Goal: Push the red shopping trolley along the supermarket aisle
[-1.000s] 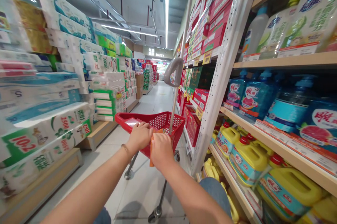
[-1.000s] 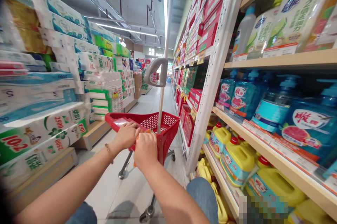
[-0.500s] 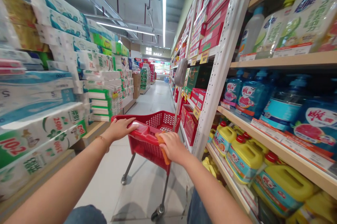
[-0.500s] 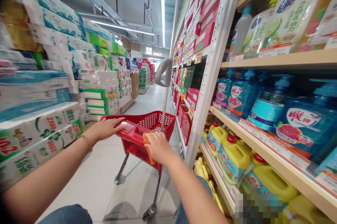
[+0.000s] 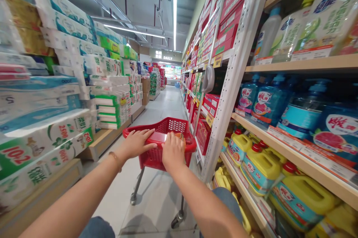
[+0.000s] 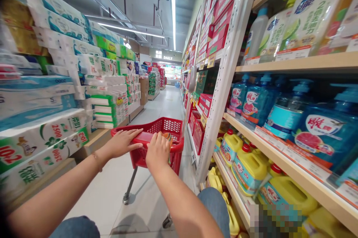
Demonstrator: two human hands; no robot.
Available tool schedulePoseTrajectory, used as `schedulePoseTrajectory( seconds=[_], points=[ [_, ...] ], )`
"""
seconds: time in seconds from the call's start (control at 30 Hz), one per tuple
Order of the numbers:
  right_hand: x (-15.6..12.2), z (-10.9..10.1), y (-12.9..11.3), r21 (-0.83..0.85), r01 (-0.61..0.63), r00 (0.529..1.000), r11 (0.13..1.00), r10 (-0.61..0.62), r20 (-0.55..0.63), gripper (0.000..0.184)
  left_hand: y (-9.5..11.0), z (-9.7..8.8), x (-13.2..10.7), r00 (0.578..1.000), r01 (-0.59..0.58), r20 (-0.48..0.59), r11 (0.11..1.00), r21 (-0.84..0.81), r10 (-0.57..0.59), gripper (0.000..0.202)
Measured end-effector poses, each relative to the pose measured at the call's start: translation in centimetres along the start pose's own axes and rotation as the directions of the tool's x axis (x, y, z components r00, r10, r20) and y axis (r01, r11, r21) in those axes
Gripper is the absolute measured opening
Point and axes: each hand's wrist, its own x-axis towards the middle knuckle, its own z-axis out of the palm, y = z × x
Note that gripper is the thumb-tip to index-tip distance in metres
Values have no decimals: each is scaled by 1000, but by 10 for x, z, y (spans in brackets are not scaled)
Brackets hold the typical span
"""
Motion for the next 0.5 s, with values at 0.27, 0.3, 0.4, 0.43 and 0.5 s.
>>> schedulePoseTrajectory(
  seconds=[0.27,0.3,0.4,0.43,0.5],
  points=[
    [-4,-17,35,153,269,946,951,-290,145,63,-12,-1,-4,1000,20,17,1000,14,-20,78],
    [-5,-21,44,135,255,949,957,-275,154,61,-13,-3,-6,999,24,22,1000,15,-24,77],
    [-5,-30,65,68,201,963,977,-209,167,55,-12,-7,-10,999,1,43,1000,2,-1,75],
    [-5,-31,69,55,190,966,980,-196,169,54,-10,-8,-10,999,-15,48,1000,-6,16,73],
    [-4,-32,72,54,187,966,981,-193,174,53,-6,-8,-11,998,-34,56,999,-18,35,70]
  ],
)
